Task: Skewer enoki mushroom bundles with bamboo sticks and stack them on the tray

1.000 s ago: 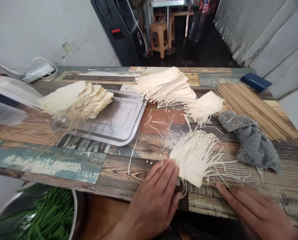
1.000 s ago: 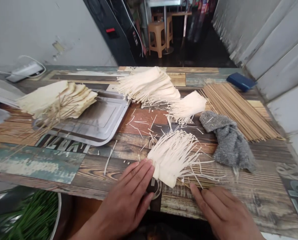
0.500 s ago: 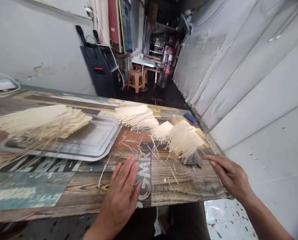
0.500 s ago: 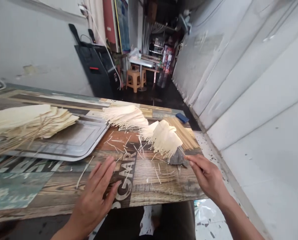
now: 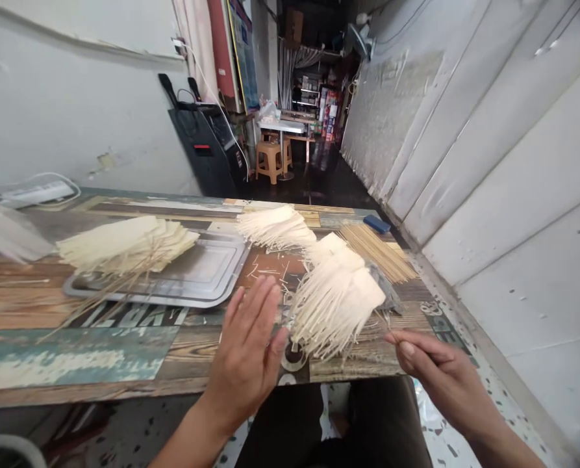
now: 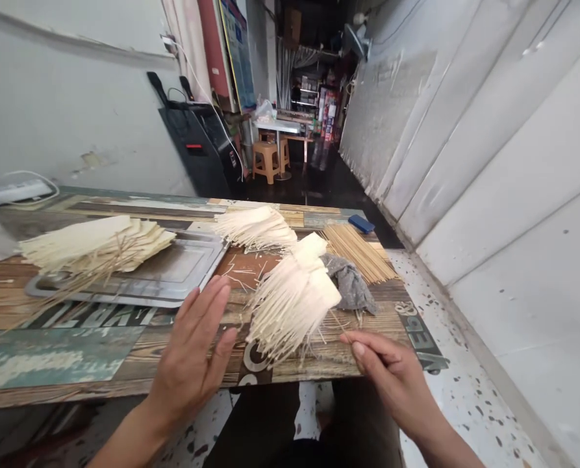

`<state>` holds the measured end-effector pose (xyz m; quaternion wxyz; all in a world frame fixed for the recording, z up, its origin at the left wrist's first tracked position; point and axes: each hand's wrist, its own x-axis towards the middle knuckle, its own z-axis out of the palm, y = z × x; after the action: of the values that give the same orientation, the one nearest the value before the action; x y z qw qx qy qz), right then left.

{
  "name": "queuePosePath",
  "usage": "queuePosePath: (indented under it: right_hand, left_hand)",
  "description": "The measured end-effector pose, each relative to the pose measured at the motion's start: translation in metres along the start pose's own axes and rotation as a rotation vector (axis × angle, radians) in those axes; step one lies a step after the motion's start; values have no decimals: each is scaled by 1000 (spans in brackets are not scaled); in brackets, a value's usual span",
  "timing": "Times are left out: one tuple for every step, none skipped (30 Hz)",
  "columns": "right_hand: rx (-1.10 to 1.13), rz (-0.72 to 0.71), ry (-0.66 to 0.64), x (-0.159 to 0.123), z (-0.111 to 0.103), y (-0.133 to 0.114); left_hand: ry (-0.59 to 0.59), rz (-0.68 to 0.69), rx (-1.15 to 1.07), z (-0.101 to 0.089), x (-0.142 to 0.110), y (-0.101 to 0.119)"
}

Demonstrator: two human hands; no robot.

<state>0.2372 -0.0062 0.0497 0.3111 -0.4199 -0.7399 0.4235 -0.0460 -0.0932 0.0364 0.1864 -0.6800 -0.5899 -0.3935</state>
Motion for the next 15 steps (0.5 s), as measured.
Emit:
queuePosePath:
  right_hand:
    - [28,52,-10,-5,11,7]
    - [25,80,-9,-10,21,14]
    - [-6,82,5,-15,30,21]
    - [-57,63,24,-20,38,27]
    - [-117,26,49,-24,45,33]
    - [-182,-19,71,-28,49,38]
    - [-246,-65,85,-32,52,42]
    - [-304,-109,90,-35,53,44]
    - [-355,-151,82,-37,54,46]
    - [-395,-189,66,-38,53,48]
    - [-430,-218,42,-39,52,48]
    - [-459,-236,16,-40,50,48]
    - [-485,-247,-7,-40,48,48]
    - [-511,-253,-23,-40,47,47]
    - [-538,-257,-31,-40,45,46]
  left_hand:
    - [-45,23,17,0,3,3]
    - [-110,42,39,2,4,7]
    - [-190,60,61,6,5,9]
    - [-277,77,80,12,4,11]
    - [-362,95,91,19,3,12]
    - [-440,113,91,26,1,13]
    - [-508,130,81,34,-1,13]
    - [-562,144,65,41,-2,13]
    - [-602,155,52,47,-3,13]
    - [-634,165,42,53,-3,13]
    - [-660,177,38,57,-2,14]
    - [-683,192,37,61,0,14]
    - [-703,210,38,64,2,14]
    - [-723,227,40,66,4,15]
    - [-746,240,42,68,7,15]
